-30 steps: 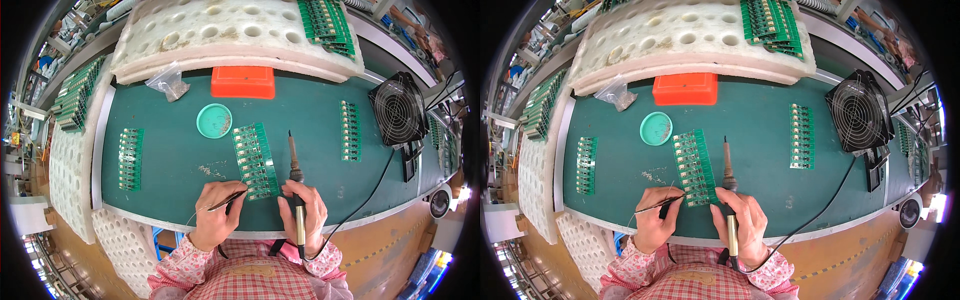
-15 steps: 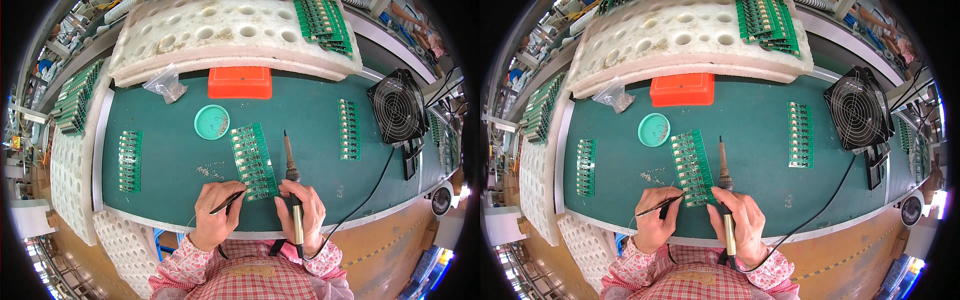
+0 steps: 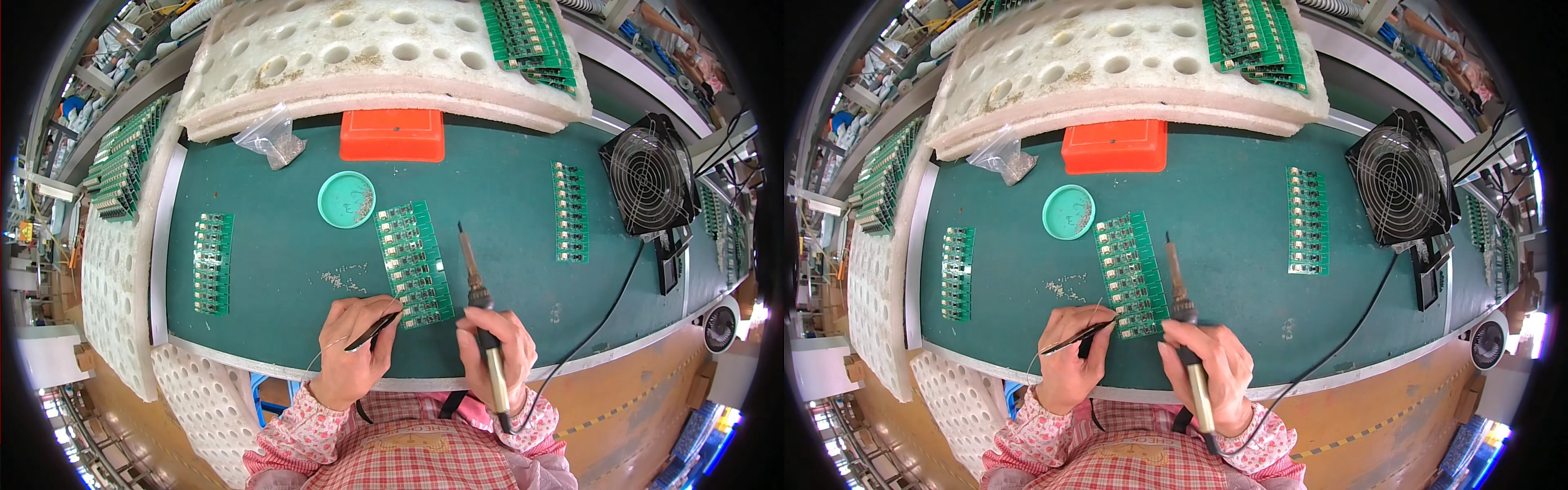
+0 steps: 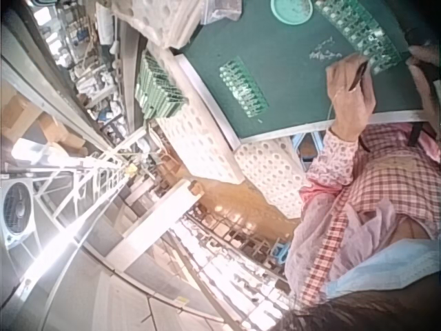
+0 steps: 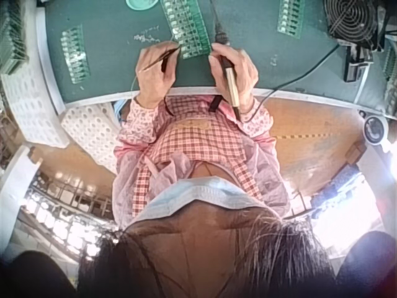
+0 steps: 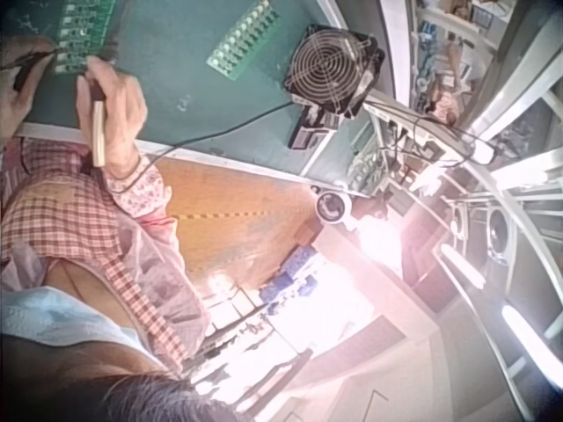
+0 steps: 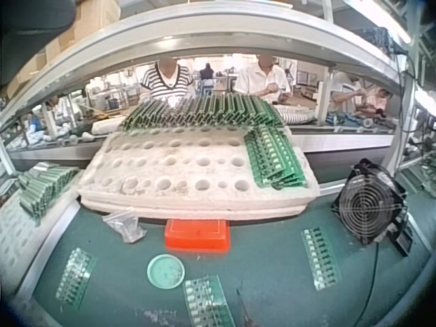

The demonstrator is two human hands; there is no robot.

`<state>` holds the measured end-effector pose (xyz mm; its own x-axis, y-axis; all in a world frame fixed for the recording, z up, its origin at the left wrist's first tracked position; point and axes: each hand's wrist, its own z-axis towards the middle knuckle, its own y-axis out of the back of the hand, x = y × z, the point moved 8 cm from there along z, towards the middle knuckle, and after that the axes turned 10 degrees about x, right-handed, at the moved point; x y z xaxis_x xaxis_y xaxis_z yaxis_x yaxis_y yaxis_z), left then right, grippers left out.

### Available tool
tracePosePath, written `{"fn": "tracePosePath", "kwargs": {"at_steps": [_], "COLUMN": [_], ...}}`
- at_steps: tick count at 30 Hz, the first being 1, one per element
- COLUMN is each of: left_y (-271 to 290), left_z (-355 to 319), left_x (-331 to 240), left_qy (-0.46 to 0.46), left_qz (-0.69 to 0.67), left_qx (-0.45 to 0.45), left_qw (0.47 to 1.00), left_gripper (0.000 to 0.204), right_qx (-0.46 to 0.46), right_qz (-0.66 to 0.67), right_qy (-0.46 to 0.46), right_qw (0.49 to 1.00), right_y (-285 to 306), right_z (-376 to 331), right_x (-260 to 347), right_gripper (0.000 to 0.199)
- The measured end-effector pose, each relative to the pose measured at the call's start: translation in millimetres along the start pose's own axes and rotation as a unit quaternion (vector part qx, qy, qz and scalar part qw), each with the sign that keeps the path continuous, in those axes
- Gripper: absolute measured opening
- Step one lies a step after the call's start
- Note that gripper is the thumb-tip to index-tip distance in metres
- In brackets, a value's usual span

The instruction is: The person solders electronic components onto a printed circuit board using a soldering iron and tweezers.

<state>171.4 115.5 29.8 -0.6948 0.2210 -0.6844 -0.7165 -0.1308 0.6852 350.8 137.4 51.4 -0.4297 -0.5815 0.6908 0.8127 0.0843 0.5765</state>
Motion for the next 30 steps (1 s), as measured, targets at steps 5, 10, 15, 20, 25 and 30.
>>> {"fn": "tracePosePath", "kwargs": {"at_steps": [5, 10, 15, 20, 25, 30], "left_y": [0, 0, 0, 0, -1, 0], "left_z": [-1, -1, 2, 4, 3, 4], "left_x": [2, 0, -3, -5, -4, -3], "left_qy": [-0.006, -0.015, -0.005, -0.002, 0.003, 0.014], "left_qz": [0.002, 0.005, 0.012, 0.018, 0.012, 0.012], "left_qx": [-0.003, -0.003, 0.01, 0.02, 0.016, 0.015], "left_qw": [1.0, 1.0, 1.0, 1.0, 1.0, 1.0], "left_gripper": [0.028, 0.033, 0.023, 0.024, 0.024, 0.024], "right_qx": [-0.081, -0.084, -0.071, -0.074, -0.074, -0.076], "right_qz": [0.151, 0.186, 0.176, 0.177, 0.172, 0.17], "right_qy": [-0.002, -0.03, -0.039, -0.02, -0.018, -0.019], "right_qw": [0.985, 0.978, 0.981, 0.981, 0.982, 0.982], "right_y": [11, 11, 10, 12, 12, 12], "right_z": [-16, -21, -21, -19, -17, -18], "right_x": [-6, -13, -16, -14, -13, -13], "right_gripper": [0.018, 0.019, 0.017, 0.016, 0.017, 0.018]}}
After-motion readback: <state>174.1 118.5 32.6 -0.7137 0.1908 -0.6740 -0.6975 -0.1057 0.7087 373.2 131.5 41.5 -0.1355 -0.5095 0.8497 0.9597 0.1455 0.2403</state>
